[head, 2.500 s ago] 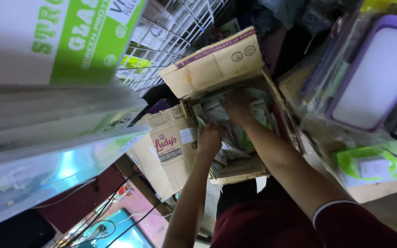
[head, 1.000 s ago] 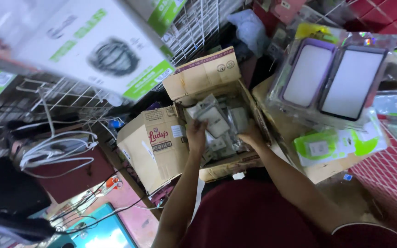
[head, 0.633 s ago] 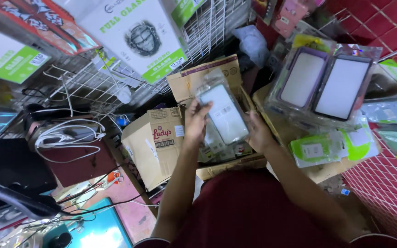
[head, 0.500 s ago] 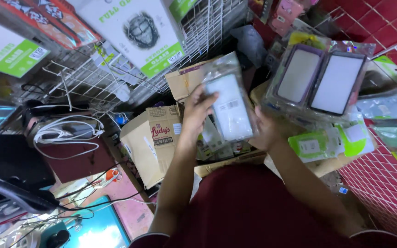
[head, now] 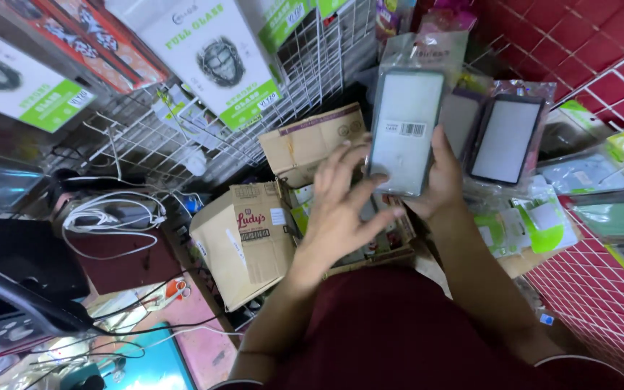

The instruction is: The person takes packaged full-glass screen protector boxes out of a cardboard box and hangs them one at a time on a wire display rack. They then pick up a phone with a screen protector still in its retail packaging and handle it while continuing to sort items from the box.

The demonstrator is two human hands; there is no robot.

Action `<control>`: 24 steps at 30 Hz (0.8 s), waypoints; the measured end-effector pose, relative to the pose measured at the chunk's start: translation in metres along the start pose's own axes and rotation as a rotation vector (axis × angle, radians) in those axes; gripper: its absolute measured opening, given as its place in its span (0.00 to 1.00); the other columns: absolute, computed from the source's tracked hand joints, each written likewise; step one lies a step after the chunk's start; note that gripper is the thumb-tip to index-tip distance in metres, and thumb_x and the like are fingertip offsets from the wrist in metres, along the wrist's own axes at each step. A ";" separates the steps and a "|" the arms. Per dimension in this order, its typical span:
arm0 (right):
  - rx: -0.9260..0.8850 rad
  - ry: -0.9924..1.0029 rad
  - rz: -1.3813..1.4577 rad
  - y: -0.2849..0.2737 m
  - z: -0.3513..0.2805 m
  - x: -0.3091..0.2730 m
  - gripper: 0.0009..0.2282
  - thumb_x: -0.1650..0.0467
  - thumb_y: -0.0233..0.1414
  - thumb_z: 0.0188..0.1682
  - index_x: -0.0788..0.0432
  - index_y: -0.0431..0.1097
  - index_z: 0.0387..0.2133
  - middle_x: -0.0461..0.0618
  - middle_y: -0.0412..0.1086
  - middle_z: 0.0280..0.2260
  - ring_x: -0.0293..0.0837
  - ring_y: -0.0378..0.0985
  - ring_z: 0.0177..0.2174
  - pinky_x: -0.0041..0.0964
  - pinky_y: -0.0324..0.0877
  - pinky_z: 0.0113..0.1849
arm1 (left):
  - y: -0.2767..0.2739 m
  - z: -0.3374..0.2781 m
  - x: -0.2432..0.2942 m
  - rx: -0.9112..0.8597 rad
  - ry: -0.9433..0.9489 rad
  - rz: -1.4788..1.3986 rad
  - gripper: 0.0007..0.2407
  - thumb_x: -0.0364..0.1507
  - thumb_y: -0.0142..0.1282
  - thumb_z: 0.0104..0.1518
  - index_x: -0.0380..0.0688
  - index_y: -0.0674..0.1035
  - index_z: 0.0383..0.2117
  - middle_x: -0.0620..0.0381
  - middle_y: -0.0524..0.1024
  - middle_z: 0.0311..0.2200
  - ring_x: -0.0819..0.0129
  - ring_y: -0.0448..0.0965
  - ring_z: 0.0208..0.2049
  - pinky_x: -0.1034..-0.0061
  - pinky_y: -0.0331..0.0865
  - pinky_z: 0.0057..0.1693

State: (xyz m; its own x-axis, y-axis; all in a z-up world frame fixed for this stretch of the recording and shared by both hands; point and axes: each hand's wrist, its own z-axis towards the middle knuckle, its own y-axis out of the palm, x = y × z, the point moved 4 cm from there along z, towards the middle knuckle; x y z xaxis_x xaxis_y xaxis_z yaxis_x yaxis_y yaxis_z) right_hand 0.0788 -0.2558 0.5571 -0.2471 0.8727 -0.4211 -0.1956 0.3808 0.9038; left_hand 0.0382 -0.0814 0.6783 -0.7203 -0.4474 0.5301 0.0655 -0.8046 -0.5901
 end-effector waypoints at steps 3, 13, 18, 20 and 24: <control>-0.091 -0.030 -0.032 0.014 0.005 -0.009 0.32 0.52 0.39 0.63 0.64 0.54 0.72 0.70 0.61 0.63 0.63 0.69 0.59 0.58 0.70 0.55 | 0.022 -0.017 -0.003 0.022 0.068 0.043 0.11 0.31 0.65 0.51 0.44 0.82 0.39 0.50 0.67 0.58 0.49 0.64 0.64 0.58 0.59 0.65; 0.077 -0.157 0.113 0.047 0.001 -0.026 0.30 0.51 0.36 0.63 0.59 0.54 0.70 0.69 0.62 0.64 0.69 0.67 0.61 0.71 0.65 0.59 | 0.034 -0.036 0.022 0.069 0.126 -0.041 0.10 0.25 0.62 0.57 0.42 0.82 0.44 0.54 0.78 0.48 0.55 0.74 0.54 0.58 0.63 0.62; -0.009 -0.345 -0.046 0.056 -0.008 -0.014 0.36 0.46 0.34 0.59 0.58 0.50 0.73 0.67 0.59 0.66 0.67 0.66 0.62 0.69 0.63 0.62 | 0.052 -0.045 0.001 0.236 -0.468 -0.313 0.08 0.27 0.59 0.63 0.39 0.83 0.45 0.53 0.84 0.39 0.67 0.82 0.38 0.73 0.73 0.48; -0.019 -0.368 -0.071 0.059 -0.011 -0.011 0.38 0.46 0.35 0.58 0.60 0.48 0.73 0.67 0.58 0.67 0.66 0.65 0.62 0.68 0.63 0.62 | 0.060 -0.043 -0.010 0.261 -0.576 -0.513 0.09 0.27 0.60 0.62 0.37 0.83 0.45 0.54 0.84 0.37 0.72 0.82 0.36 0.77 0.74 0.46; -0.068 -0.376 -0.098 0.060 -0.014 -0.008 0.40 0.45 0.39 0.55 0.61 0.45 0.73 0.65 0.57 0.68 0.64 0.66 0.62 0.66 0.64 0.61 | 0.077 -0.049 -0.027 0.313 -0.770 -0.985 0.10 0.27 0.60 0.61 0.35 0.82 0.44 0.58 0.83 0.33 0.82 0.75 0.30 0.85 0.67 0.39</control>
State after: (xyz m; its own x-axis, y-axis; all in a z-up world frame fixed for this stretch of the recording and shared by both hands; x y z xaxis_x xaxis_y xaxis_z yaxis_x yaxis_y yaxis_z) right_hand 0.0558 -0.2442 0.6137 0.1381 0.8892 -0.4362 -0.2666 0.4576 0.8483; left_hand 0.0289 -0.1125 0.5892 0.0177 0.3602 0.9327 -0.0294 -0.9323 0.3606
